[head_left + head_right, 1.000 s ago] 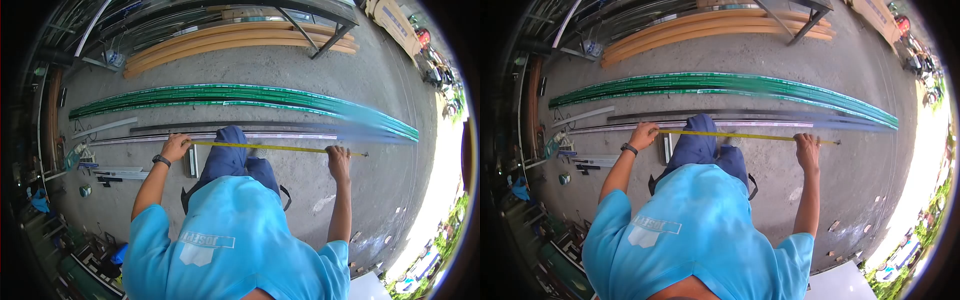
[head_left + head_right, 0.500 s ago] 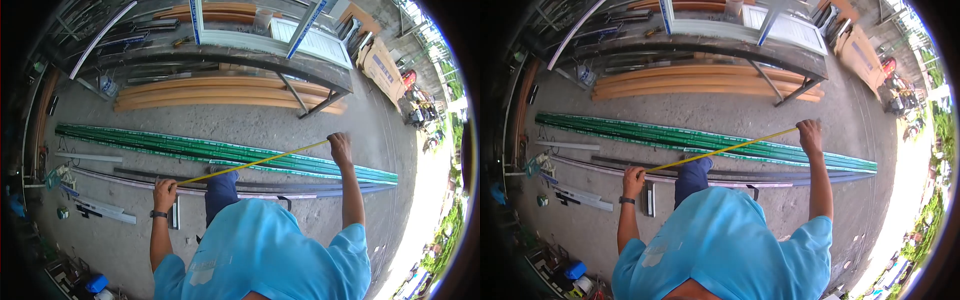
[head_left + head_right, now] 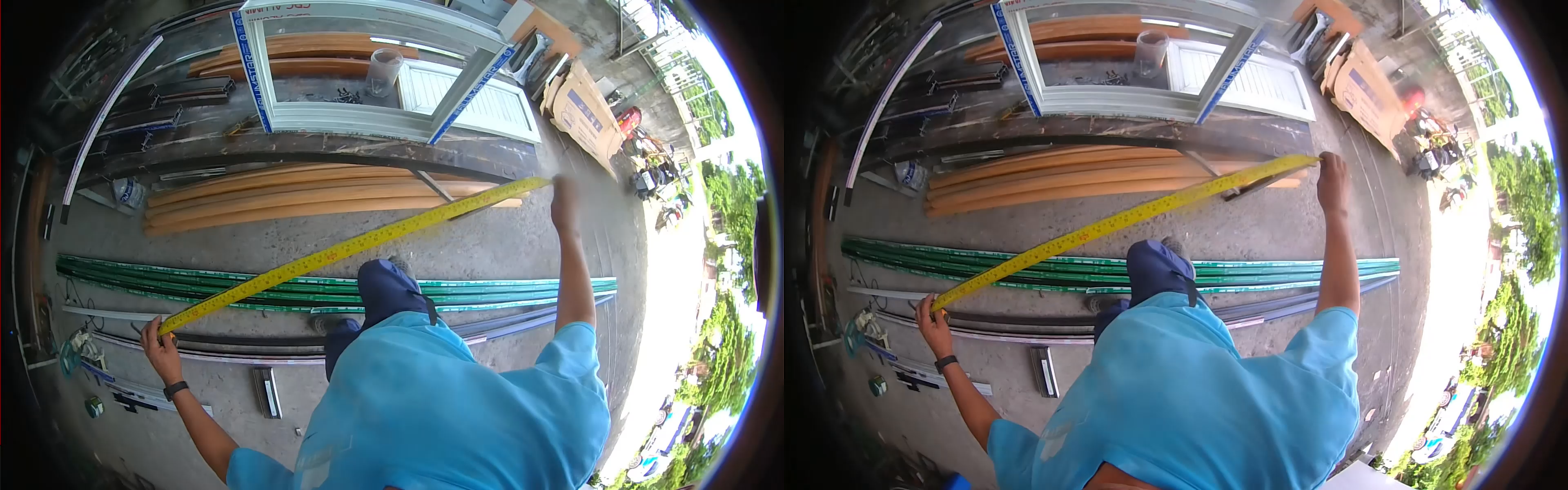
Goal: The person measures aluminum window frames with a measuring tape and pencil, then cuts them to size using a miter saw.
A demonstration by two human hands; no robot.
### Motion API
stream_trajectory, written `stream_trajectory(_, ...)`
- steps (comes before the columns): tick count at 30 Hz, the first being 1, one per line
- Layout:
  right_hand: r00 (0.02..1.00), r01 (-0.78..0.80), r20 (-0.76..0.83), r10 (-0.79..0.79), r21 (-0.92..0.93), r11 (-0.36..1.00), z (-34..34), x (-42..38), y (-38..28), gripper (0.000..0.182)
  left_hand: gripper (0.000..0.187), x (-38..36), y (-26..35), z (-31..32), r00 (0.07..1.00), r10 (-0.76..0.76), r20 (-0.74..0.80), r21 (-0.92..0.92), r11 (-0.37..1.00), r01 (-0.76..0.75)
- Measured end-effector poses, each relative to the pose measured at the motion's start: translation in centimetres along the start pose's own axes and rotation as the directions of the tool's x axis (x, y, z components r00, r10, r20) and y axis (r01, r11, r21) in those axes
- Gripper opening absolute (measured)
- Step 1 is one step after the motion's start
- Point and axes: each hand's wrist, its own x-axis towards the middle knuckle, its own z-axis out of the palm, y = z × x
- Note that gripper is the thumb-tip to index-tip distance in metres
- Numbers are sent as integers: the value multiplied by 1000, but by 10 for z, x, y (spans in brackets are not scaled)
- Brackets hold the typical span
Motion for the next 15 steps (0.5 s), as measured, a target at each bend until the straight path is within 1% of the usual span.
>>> stream_trajectory(1,1000,-31,3,31,126,992,36,9,10,15,32,5,3,2,999,-42,-24,-53,998,41)
stream_trajectory(2,996,-79,-2,85,354,932,73,16,8,18,27,8,19,9,980,-193,-58,-198,964,178)
stream_trajectory(3,986,-164,54,155,331,929,78,25,-25,16,27,14,46,17,960,-278,-15,-275,925,264)
stream_trajectory(4,988,-148,93,127,289,946,118,31,-25,14,27,20,82,22,930,-365,30,-348,869,352)
stream_trajectory(5,991,-134,71,116,362,923,153,36,-36,11,26,24,119,29,890,-450,74,-416,797,438)
stream_trajectory(6,992,-123,88,94,426,897,194,41,-44,12,25,28,156,36,887,-448,109,-452,773,446)
stream_trajectory(7,994,-104,79,74,510,854,225,46,-58,14,24,35,193,45,946,-314,79,-352,879,321)
stream_trajectory(8,984,-148,166,64,567,810,250,54,-72,15,23,46,229,55,983,-169,68,-241,954,181)
stream_trajectory(9,978,-163,203,42,632,757,274,58,-83,15,22,56,263,66,996,-17,90,-119,992,28)
stream_trajectory(10,983,-124,185,8,627,769,296,60,-88,17,21,66,296,77,994,-34,108,-196,979,55)
stream_trajectory(11,956,-229,292,34,666,710,315,62,-93,19,20,77,326,89,990,-45,132,-272,959,80)
stream_trajectory(12,957,-225,290,14,711,666,332,62,-96,22,19,87,351,102,986,-52,157,-349,931,105)
stream_trajectory(13,958,-219,285,-7,753,621,343,67,-99,27,19,99,371,114,989,12,148,-293,956,32)
stream_trajectory(15,968,-149,243,-58,749,645,352,73,-99,29,18,117,403,134,980,141,144,-177,978,-114)
